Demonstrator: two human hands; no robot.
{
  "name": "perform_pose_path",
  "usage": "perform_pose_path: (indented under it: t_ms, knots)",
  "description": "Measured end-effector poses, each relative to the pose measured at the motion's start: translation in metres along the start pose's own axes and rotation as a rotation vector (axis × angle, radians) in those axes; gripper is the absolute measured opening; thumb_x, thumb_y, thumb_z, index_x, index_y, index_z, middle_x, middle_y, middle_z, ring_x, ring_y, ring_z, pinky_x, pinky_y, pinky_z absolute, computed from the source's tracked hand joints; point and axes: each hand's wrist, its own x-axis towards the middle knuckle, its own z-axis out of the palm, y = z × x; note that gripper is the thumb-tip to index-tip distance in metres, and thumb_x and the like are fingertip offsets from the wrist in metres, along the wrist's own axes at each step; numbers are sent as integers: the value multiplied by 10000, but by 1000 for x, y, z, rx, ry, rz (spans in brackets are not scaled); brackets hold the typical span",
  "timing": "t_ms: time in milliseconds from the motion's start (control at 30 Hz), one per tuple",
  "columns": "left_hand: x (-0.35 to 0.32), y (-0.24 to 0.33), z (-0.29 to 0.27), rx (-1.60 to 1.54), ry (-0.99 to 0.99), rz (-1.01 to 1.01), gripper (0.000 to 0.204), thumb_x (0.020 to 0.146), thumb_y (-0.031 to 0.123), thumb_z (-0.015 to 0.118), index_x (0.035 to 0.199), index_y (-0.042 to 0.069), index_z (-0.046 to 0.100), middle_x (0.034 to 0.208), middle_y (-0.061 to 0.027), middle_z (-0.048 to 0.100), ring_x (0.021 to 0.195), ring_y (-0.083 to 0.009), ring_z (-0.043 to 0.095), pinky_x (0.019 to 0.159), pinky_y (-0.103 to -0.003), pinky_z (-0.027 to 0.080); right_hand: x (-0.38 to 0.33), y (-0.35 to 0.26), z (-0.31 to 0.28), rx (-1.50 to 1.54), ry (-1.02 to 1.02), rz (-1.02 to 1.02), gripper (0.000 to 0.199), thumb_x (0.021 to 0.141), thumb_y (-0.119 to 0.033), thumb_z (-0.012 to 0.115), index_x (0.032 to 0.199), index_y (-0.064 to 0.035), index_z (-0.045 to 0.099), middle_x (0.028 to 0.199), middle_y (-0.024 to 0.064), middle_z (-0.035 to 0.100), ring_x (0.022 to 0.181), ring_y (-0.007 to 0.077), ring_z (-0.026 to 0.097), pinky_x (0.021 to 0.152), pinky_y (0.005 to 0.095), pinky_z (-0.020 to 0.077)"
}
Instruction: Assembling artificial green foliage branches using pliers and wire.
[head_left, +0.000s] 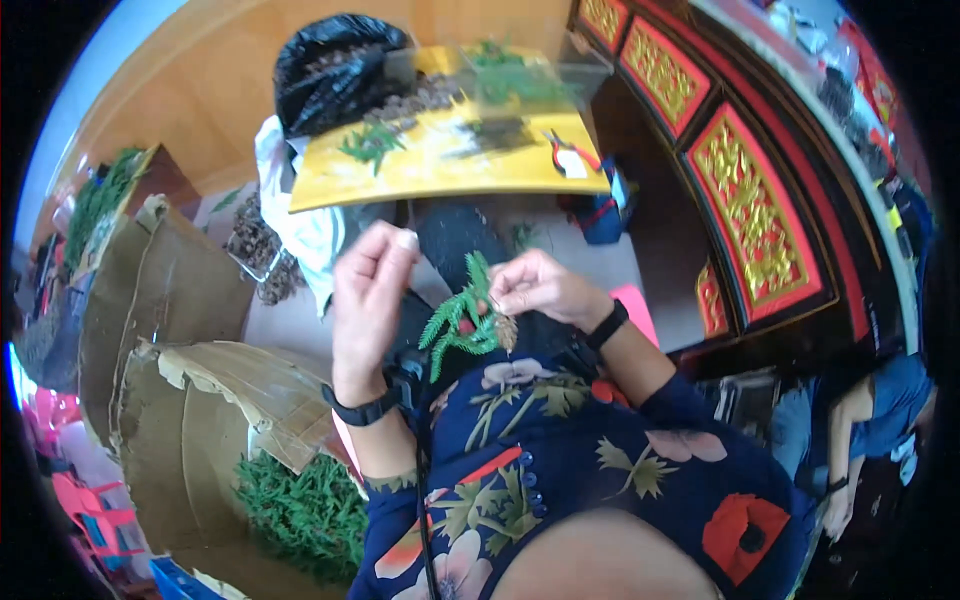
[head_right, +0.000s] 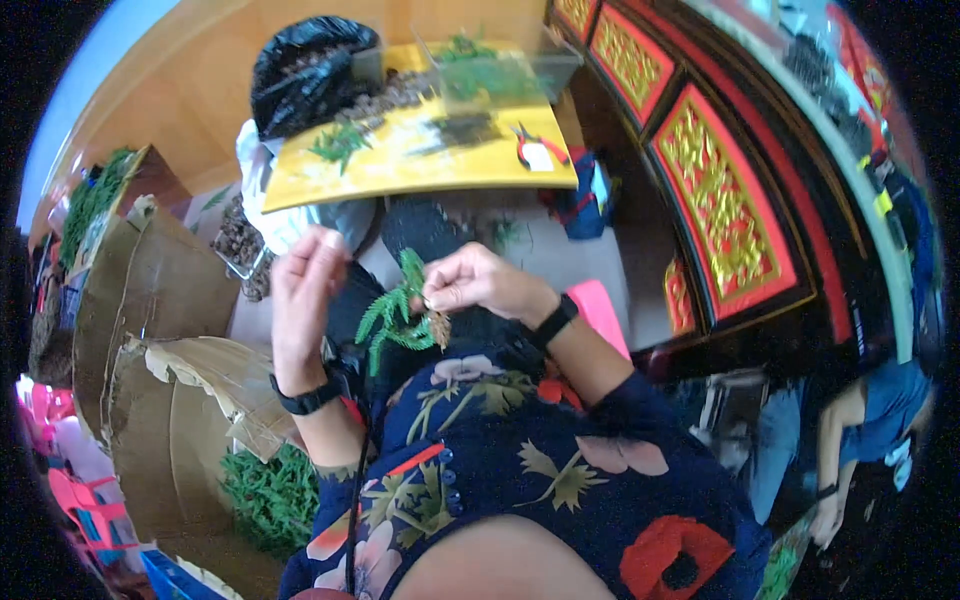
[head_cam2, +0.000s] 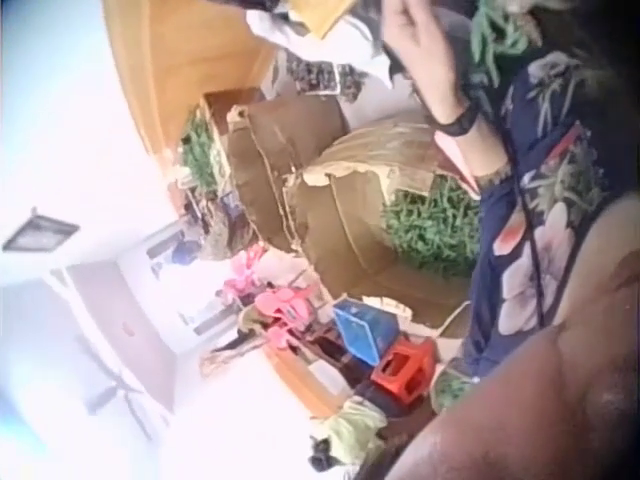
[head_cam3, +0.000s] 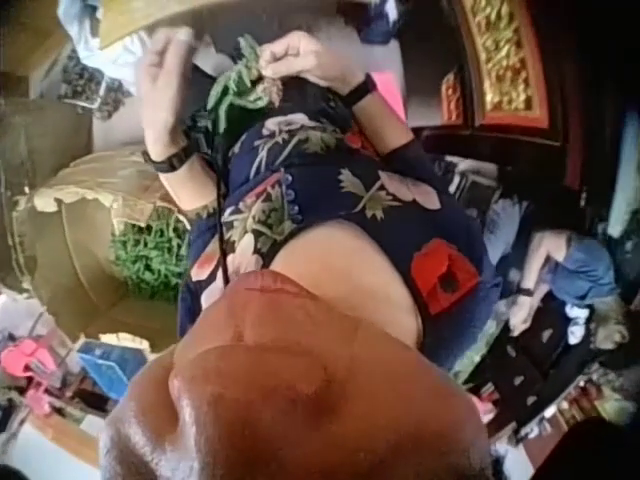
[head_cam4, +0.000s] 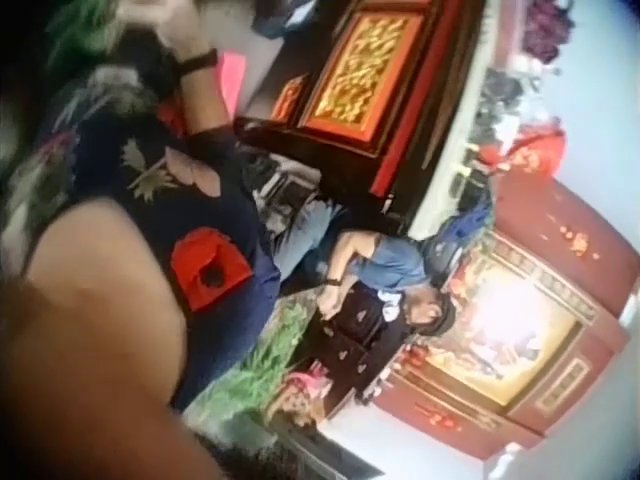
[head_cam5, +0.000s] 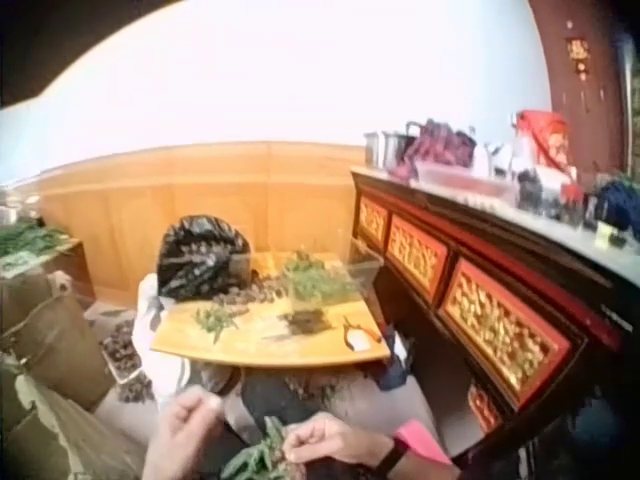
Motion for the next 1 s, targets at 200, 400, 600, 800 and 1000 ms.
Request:
perform_pose_path:
  t_ms: [200,400,600,800,1000]
  knots:
    - [-22,24,2,354,-111,63,165,869,136,570,907,-20,609,789,-41,605,750,-104,571,678,-240,461,5,-32,24,-46,265,60,103,812,-89,594,744,-11,599,725,-14,535,677,59,481,616,193,367]
    - [-21,11,13,419,-11,262,140,814,91,599,918,1,624,786,-114,603,746,-193,606,665,-285,469,4,-35,27,-2,405,63,83,792,-65,601,771,14,618,775,10,556,675,67,482,628,197,372]
    - [-11,-3,12,489,16,248,139,811,73,597,930,4,618,772,-101,592,736,-181,590,652,-291,458,20,-51,19,-379,295,0,101,785,-76,622,778,25,628,774,8,548,706,79,489,650,207,376]
    - [1,-17,12,-47,112,-131,99,868,61,557,922,10,622,800,-6,602,715,-60,536,636,-205,432,53,-42,5,-350,271,-102,102,814,-66,612,813,34,630,903,46,580,752,78,494,699,217,393]
    - [3,-28,18,-127,232,-124,142,869,60,577,986,-6,621,831,-1,613,711,-65,542,671,-178,422,39,-37,3,-177,477,-155,107,834,-51,595,861,44,638,1083,93,592,858,97,549,783,221,420]
